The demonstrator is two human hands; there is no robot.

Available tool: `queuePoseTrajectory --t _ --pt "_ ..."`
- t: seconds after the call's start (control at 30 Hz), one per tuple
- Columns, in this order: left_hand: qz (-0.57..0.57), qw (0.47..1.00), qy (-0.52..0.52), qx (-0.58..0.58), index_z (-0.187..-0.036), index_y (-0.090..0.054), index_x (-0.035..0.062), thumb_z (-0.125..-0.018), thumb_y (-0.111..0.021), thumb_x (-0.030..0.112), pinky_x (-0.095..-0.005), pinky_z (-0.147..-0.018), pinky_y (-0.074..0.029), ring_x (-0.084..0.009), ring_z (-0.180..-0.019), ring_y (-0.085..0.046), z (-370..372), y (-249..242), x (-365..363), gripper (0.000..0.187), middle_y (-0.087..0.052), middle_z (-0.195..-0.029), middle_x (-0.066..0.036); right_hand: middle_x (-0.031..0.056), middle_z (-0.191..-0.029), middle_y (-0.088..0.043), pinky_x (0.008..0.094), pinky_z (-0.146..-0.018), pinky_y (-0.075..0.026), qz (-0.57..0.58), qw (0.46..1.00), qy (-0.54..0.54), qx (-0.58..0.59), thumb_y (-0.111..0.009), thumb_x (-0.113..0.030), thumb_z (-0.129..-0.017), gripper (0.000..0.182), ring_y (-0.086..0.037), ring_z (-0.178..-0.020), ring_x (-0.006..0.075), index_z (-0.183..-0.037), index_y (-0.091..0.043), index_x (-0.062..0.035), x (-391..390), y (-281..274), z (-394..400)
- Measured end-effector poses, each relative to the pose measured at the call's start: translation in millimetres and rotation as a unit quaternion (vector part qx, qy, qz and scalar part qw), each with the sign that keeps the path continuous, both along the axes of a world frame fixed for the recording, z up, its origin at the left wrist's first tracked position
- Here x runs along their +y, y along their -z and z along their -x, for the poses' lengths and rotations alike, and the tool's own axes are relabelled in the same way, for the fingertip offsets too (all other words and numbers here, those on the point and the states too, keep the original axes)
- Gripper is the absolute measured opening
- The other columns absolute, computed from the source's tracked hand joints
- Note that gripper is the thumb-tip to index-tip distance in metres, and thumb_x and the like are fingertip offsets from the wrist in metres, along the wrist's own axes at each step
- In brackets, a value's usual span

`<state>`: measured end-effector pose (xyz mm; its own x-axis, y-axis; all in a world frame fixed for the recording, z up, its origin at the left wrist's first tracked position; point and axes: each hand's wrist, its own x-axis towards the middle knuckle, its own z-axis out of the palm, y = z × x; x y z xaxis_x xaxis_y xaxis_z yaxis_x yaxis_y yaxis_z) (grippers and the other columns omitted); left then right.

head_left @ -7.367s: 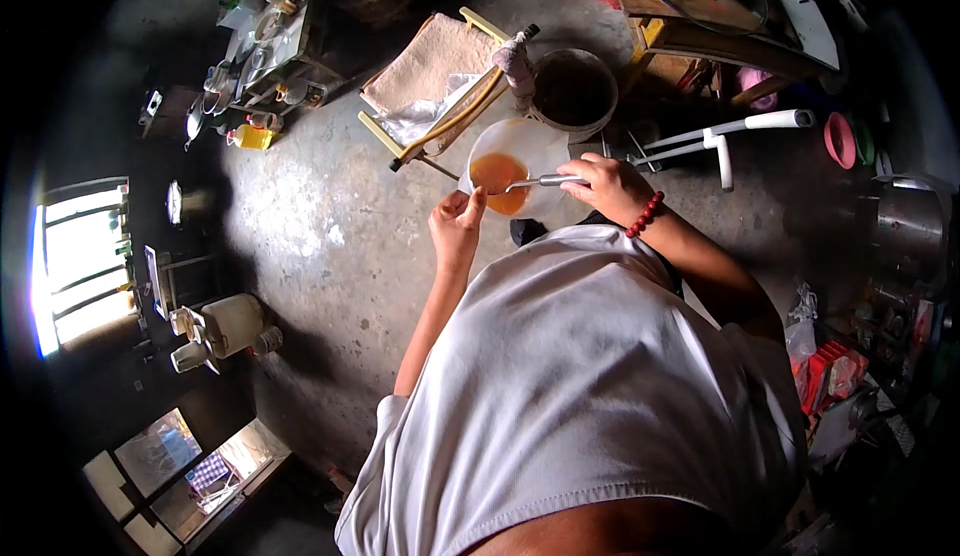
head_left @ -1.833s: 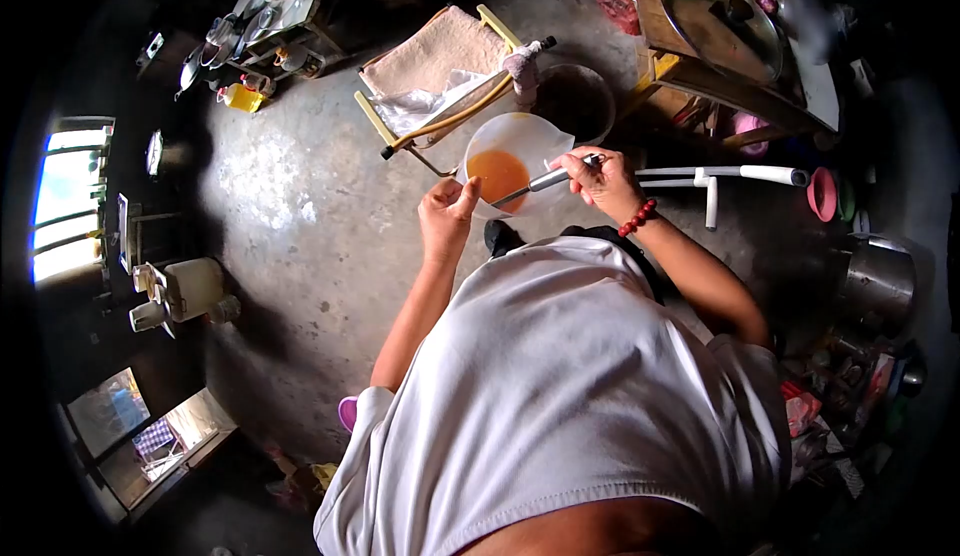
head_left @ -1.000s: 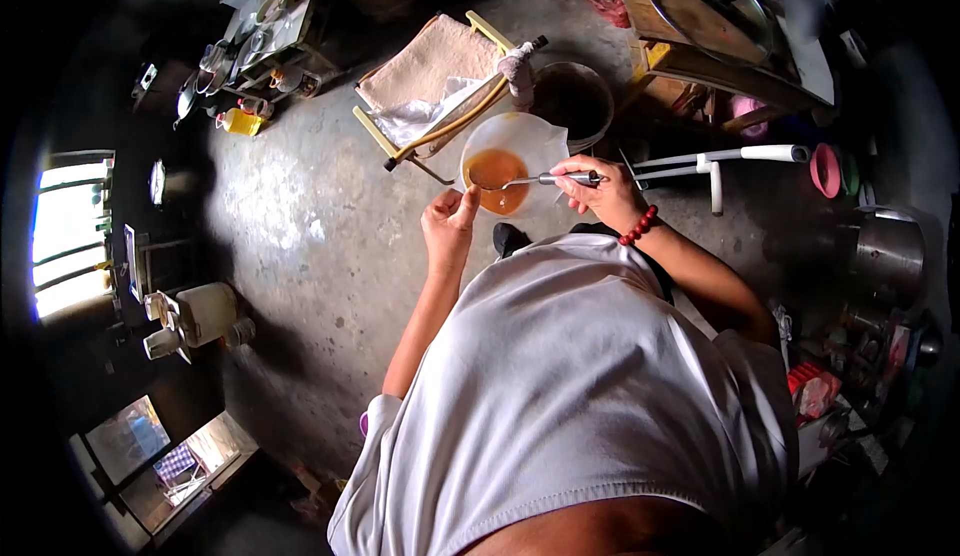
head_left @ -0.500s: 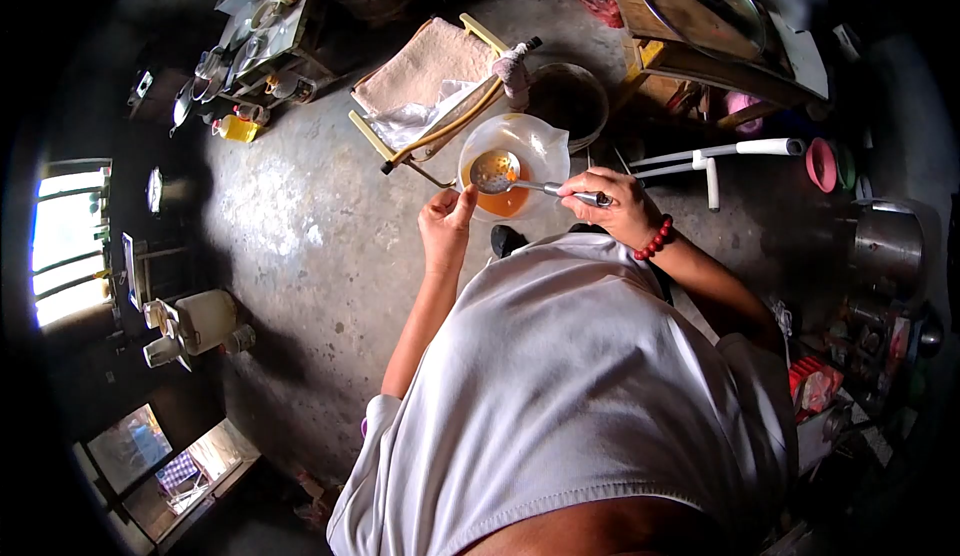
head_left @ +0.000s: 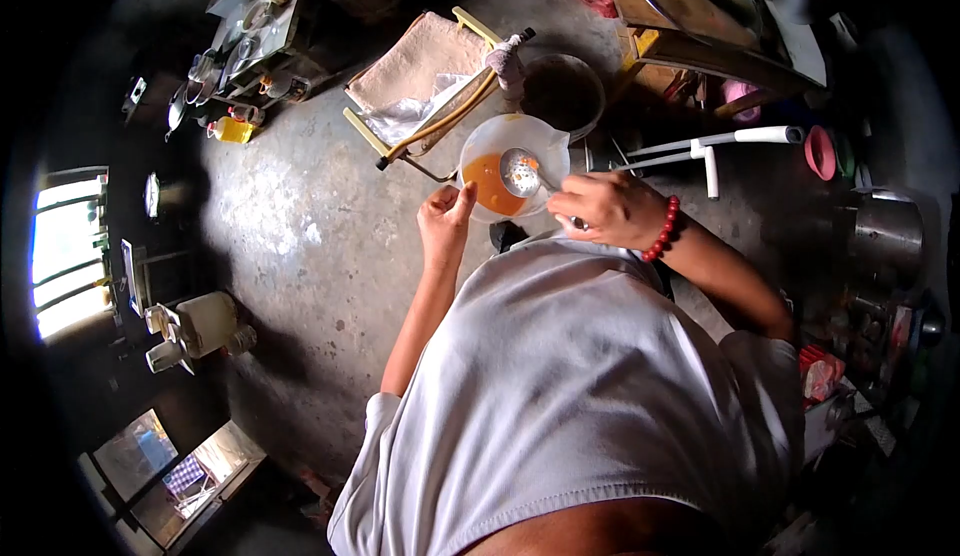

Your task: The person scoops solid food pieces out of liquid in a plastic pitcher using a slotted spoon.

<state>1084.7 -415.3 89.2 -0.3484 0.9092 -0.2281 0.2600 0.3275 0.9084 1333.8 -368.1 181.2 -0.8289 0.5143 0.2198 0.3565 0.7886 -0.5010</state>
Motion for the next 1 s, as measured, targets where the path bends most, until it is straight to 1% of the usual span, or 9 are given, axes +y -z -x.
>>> queuePoseTrajectory --t 0.07,0.13,0.23,0.33,0.47,0.57,0.7,0.8,1.0 --pt "-0.009 1.0 0.005 -0.011 -0.061 -0.054 -0.0024 -0.077 -0.069 0.039 -0.0247 -0.047 -0.033 -0.0066 -0.054 -0.038 -2 1 1 0.047 -0.044 -0.053 0.002 0.0074 -0.077 -0.053 0.0328 -0.058 -0.05 -0.056 0.996 -0.018 -0.063 -0.072 -0.018 -0.064 0.029 -0.06 -0.067 0.0241 -0.086 -0.056 -0.0073 -3 4 10" --pt "-0.01 1.0 0.009 -0.016 -0.061 -0.054 -0.0025 -0.077 -0.069 0.038 -0.0249 -0.047 -0.033 -0.0068 -0.054 -0.039 -3 4 2 0.047 -0.045 -0.053 0.001 0.0071 -0.079 -0.054 0.034 -0.058 -0.05 -0.12 0.991 -0.013 -0.058 -0.071 -0.017 -0.063 0.03 -0.058 -0.069 0.025 -0.088 -0.057 -0.0075 -4 27 28" --pt "-0.01 1.0 0.018 -0.018 -0.061 -0.054 -0.0025 -0.076 -0.07 0.038 -0.0253 -0.048 -0.034 -0.0072 -0.054 -0.039 -2 8 4 0.046 -0.045 -0.053 0.001 0.0083 -0.081 -0.055 0.0354 -0.058 -0.049 -0.069 0.994 -0.019 -0.077 -0.069 -0.017 -0.063 0.03 -0.056 -0.071 0.0252 -0.089 -0.057 -0.0072 -5 33 38" --pt "-0.004 1.0 0.027 -0.016 -0.061 -0.054 -0.0025 -0.076 -0.07 0.039 -0.0256 -0.048 -0.035 -0.0074 -0.054 -0.04 -1 9 5 0.047 -0.045 -0.053 0.001 0.0083 -0.076 -0.053 0.0335 -0.057 -0.049 -0.104 0.994 0.018 -0.035 -0.067 -0.013 -0.065 0.023 -0.058 -0.065 0.0236 -0.083 -0.055 -0.0058 -4 18 44" --pt "-0.009 0.999 0.031 -0.002 -0.061 -0.054 -0.0025 -0.075 -0.07 0.042 -0.0259 -0.048 -0.035 -0.0075 -0.053 -0.04 0 10 4 0.049 -0.045 -0.053 0.0 0.0093 -0.074 -0.052 0.0351 -0.059 -0.049 -0.094 0.996 -0.003 -0.011 -0.066 -0.013 -0.068 0.021 -0.058 -0.067 0.0256 -0.084 -0.055 -0.006 -1 36 39" --pt "-0.013 1.0 0.017 -0.02 -0.061 -0.055 -0.0025 -0.075 -0.07 0.042 -0.0256 -0.048 -0.035 -0.0073 -0.053 -0.04 3 15 3 0.049 -0.045 -0.053 0.001 0.011 -0.074 -0.051 0.0364 -0.061 -0.049 0.035 0.999 0.019 0.016 -0.066 -0.013 -0.072 0.017 -0.058 -0.068 0.0277 -0.084 -0.054 -0.0065 -1 36 37" --pt "-0.007 1.0 0.023 -0.016 -0.061 -0.055 -0.0024 -0.075 -0.07 0.042 -0.0251 -0.047 -0.035 -0.0069 -0.053 -0.04 5 10 4 0.049 -0.046 -0.054 0.002 0.0105 -0.074 -0.05 0.0366 -0.063 -0.049 0.058 0.998 0.019 0.015 -0.065 -0.012 -0.073 0.017 -0.059 -0.07 0.0276 -0.086 -0.055 -0.0075 0 40 37" --pt "-0.006 1.0 0.021 -0.008 -0.061 -0.056 -0.0023 -0.075 -0.071 0.041 -0.0245 -0.048 -0.034 -0.0065 -0.054 -0.04 8 11 4 0.048 -0.046 -0.054 0.002 0.0134 -0.081 -0.053 0.0379 -0.068 -0.05 0.09 0.996 -0.012 0.009 -0.069 -0.015 -0.071 0.025 -0.06 -0.077 0.0315 -0.089 -0.054 -0.0059 2 41 36" --pt "-0.006 1.0 0.011 -0.022 -0.064 -0.058 -0.0025 -0.076 -0.07 0.04 -0.0239 -0.048 -0.034 -0.0062 -0.055 -0.04 7 6 4 0.046 -0.047 -0.055 0.002 0.0089 -0.077 -0.053 0.0344 -0.064 -0.048 0.146 0.986 -0.02 0.082 -0.062 -0.007 -0.075 0.014 -0.059 -0.072 0.0265 -0.088 -0.059 -0.0057 4 43 29"
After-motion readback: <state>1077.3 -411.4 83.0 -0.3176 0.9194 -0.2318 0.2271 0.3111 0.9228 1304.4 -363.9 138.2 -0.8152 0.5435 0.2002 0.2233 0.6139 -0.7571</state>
